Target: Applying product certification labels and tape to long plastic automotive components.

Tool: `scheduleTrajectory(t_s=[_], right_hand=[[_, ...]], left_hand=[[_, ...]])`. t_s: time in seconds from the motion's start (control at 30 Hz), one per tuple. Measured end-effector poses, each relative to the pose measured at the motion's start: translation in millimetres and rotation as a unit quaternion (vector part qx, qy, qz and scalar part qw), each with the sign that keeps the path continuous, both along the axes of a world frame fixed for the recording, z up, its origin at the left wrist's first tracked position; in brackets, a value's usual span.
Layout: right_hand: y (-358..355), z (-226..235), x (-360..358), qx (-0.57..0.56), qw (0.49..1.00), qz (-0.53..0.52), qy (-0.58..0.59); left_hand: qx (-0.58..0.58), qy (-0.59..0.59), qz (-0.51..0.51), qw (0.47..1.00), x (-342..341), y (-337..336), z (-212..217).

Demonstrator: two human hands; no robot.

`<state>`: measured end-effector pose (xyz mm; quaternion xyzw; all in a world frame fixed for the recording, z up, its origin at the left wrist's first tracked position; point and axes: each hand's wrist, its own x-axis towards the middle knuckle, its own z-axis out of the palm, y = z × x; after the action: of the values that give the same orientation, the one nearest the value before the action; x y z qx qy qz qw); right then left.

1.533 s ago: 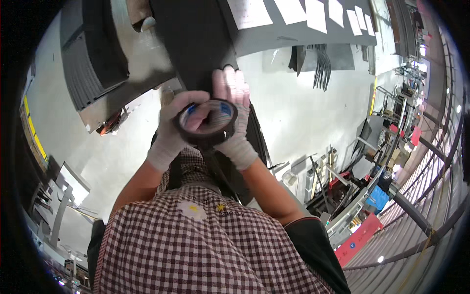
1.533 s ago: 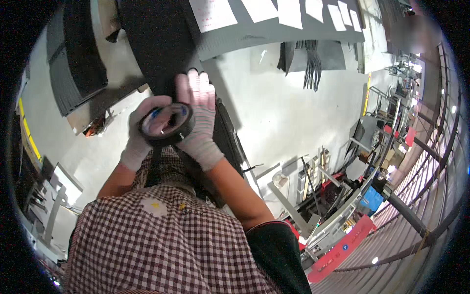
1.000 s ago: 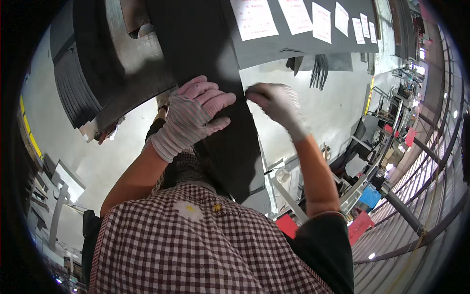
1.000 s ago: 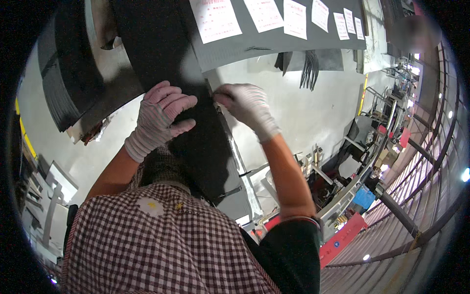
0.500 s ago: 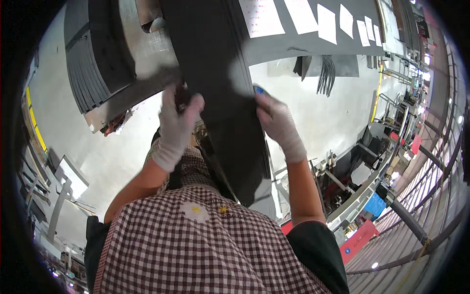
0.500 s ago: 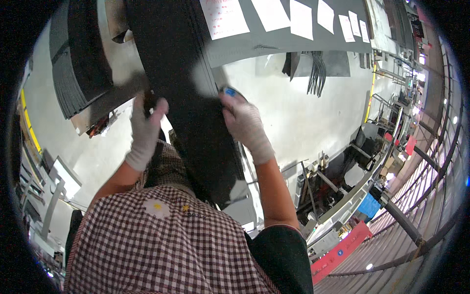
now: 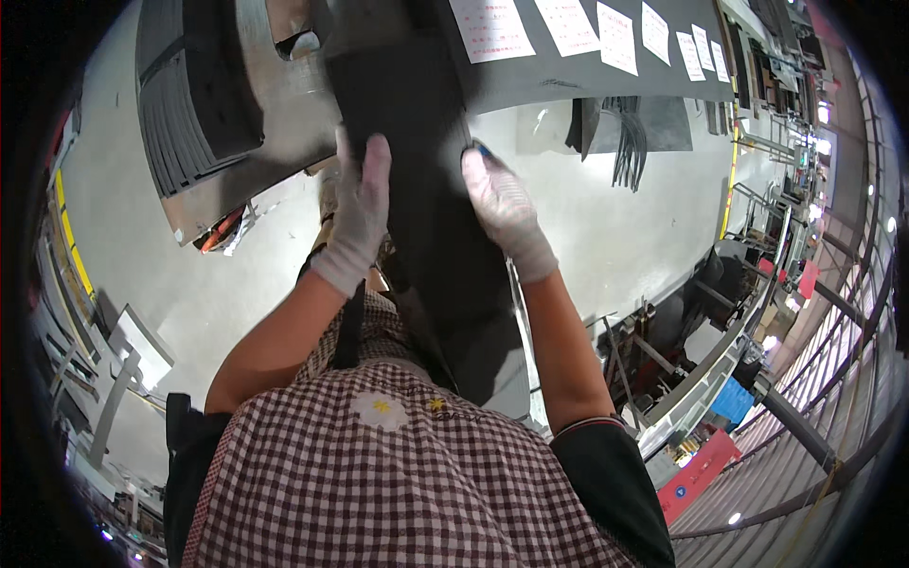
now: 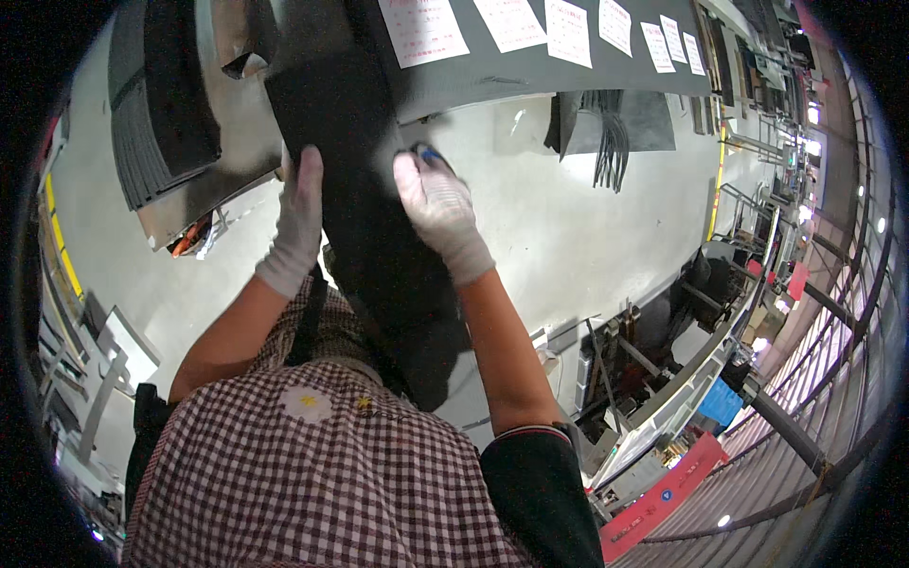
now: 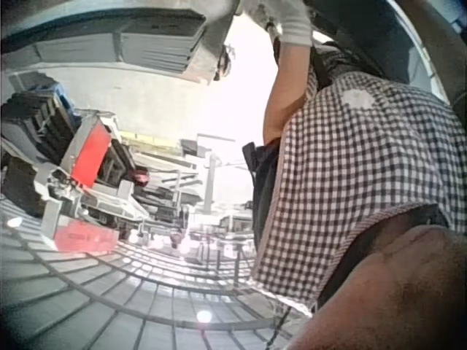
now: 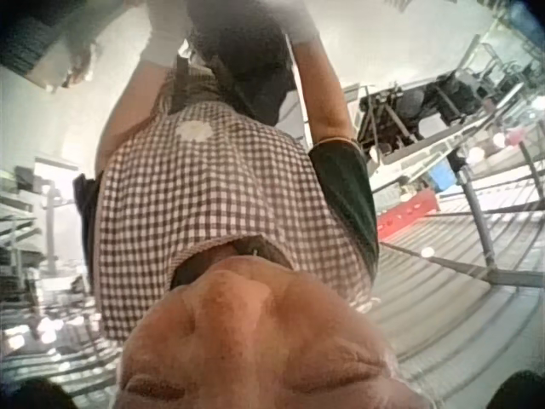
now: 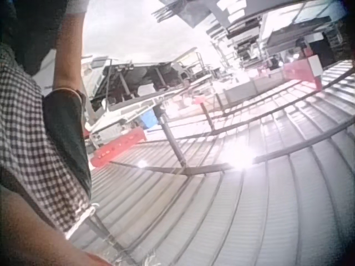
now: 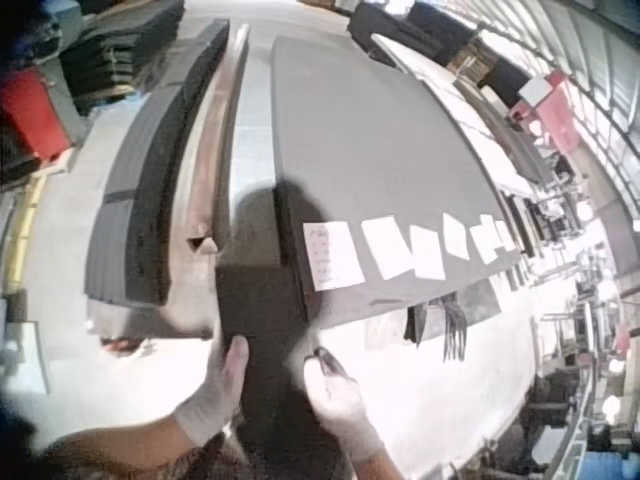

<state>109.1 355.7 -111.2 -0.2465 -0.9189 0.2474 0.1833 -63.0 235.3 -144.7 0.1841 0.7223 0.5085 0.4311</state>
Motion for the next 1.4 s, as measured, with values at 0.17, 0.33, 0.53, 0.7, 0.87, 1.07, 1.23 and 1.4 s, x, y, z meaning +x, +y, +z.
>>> scheduleTrajectory(t_s=[0.17,0.33,0.53,0.7,0.87,1.07,1.23,1.4], right_hand=[[-11,29,11,-0.107,0.945,-0.087,-0.297],[19,107,6,-0.292,0.947,-0.132,-0.031],[-9,172,-86,-0.141,0.931,0.252,-0.224],[37,137,-60,-0.105,0.983,0.117,-0.099],[58,42,-26,-0.231,0.951,-0.115,-0.173],[-33,50,-63,0.049,0.987,-0.144,-0.052],[-66,42,-101,0.025,0.953,-0.187,-0.239],[-69,40,-103,0.005,0.953,-0.172,-0.251]], left_hand=[[0.069,-0.035,0.055,0.995,21,-19,26],[0.059,0.098,0.035,0.993,-9,-29,64],[0.223,-0.113,-0.010,0.968,-14,-43,119],[-0.022,-0.203,0.038,0.978,-58,-67,89],[0.035,-0.289,0.063,0.955,-31,-31,-10],[0.180,-0.252,-0.021,0.950,-27,-39,-59],[0.213,-0.513,-0.057,0.830,-36,-4,-101],[0.181,-0.412,-0.148,0.880,15,32,-162]])
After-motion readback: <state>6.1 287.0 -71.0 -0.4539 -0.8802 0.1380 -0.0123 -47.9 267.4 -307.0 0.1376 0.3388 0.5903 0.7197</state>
